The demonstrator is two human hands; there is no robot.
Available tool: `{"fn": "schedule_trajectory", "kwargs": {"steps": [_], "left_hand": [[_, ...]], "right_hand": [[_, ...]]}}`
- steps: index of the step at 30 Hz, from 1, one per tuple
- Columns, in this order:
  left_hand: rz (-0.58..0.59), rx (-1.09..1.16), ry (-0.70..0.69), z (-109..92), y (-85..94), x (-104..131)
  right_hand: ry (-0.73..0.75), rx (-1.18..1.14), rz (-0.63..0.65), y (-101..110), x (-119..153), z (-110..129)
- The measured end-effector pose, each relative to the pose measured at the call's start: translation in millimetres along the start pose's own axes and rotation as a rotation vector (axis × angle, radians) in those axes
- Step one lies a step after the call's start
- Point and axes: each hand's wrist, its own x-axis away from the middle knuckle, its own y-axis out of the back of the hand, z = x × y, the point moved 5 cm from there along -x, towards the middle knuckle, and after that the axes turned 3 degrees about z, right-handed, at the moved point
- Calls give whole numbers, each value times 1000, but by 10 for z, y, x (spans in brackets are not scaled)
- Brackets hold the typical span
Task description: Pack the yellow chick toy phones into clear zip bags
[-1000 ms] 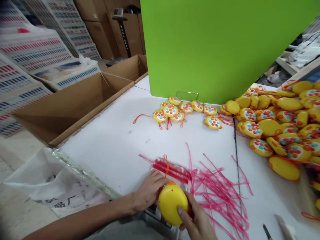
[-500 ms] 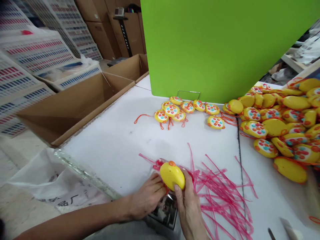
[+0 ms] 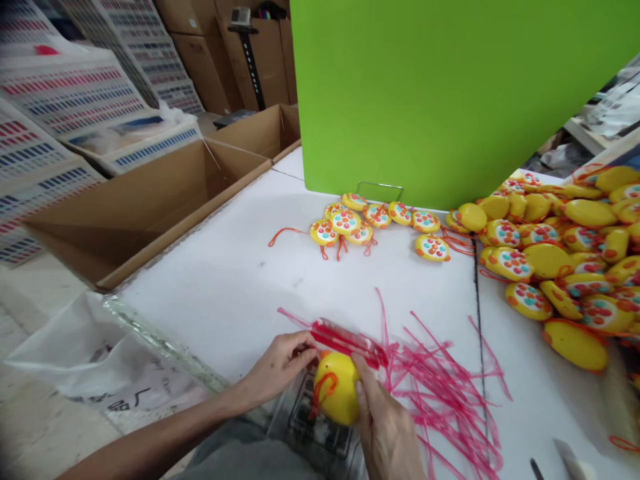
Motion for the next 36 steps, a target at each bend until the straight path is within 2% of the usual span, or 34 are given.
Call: {"fn": "schedule_trajectory", "kwargs": {"steps": [4,6,8,10,13,18,24,28,33,36], "left_hand": [[24,199,45,16,-62,-50],[56,277,88,37,-77,-56],[85,294,104,49,-79,-52],[104,249,94,49,-71,-43],[119,169,48,23,-59,-31],[133,61,-52,-64,-79,-9],[83,-221,-124,-138,-103,37],[97,-281,-152,-151,-90,66],[60,-230,-41,-84,-4,49],[72,-185,-51,-100,-31,0]], "right_hand": [[111,211,160,-40,-53,161],[109,287,111,-18,-97,199],[110,277,-15,28,-152,240],[119,218,-133,53,-212,298],[108,157,-197,6,-313,396],[78,180,-181,-75,-439,492],[138,147,-105,-22,-509,554],[152,92,-137,69,-466,436],[-71,8,-385,389,-227,58],[26,-26,-324,366,-203,170]]}}
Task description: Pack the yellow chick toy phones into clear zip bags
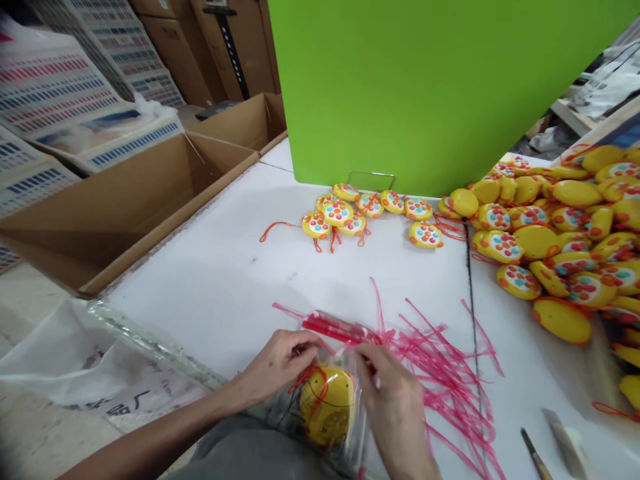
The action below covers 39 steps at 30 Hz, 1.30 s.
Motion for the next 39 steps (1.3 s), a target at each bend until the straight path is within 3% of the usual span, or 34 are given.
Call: {"fn": "schedule_trajectory", "kwargs": {"steps": [3,7,11,16,19,23,26,28,30,32,34,35,37,39], "left_hand": [[28,10,-29,-53,-38,-54],[40,-24,-32,-95,-52,-77],[18,-78,-51,-119,-55,-58],[22,-137,-82,-120,-60,-16],[5,-113,-55,-59,-11,7],[-16,58,18,73,71,12],[-35,159,35,138,101,-6],[-33,219,40,163,95,-24],[-13,297,59,185,68,-38],[-1,352,86,203,44,-42],[-6,366,107,211,31,-36],[-7,370,110,208,27,-29],[-7,365,90,179,21,-10],[-8,332,45,130,18,10]], "right_hand": [[92,10,67,-190,-34,222],[58,110,135,-395,-100,332],[60,146,208,-442,-136,360],[14,101,171,-404,-164,301],[-223,36,72,-176,-73,-113],[-649,261,-40,445,362,-1135],[-842,398,-23,883,801,-1841],[-844,392,2,1020,1003,-2061],[-771,344,71,975,1057,-1998],[-663,305,112,810,943,-1672],[-496,264,18,637,673,-1181],[-430,218,32,517,509,-947],[-319,114,172,254,165,-563],[-241,100,316,44,-155,-329]]}}
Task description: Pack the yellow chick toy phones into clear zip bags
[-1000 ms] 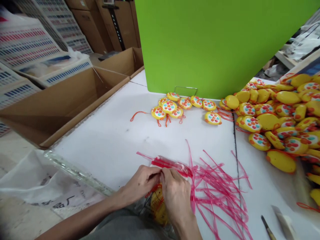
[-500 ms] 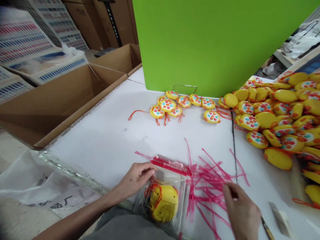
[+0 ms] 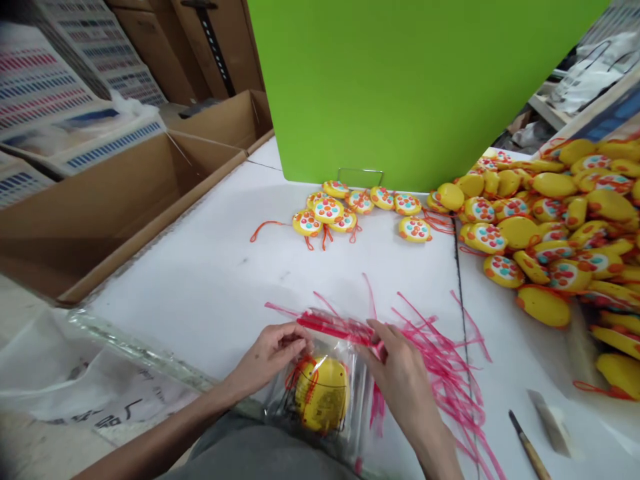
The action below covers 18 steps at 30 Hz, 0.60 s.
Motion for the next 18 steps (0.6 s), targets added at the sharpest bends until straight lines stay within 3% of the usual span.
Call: {"fn": "schedule_trajectory", "kwargs": {"steps": [6,12,15,18], "left_hand": [[1,-88,-22,-32,-40,23],[13,-60,-3,32,-52,11],[38,-59,18,85,-58,25],[39,-62,26,133,-43,34]], "right_hand": [[44,186,123,-194,-764,362],[55,253,213,-585,-1109,591],[46,213,211,-538,-1151,446],[24,134,177,-262,-1104,65]]}}
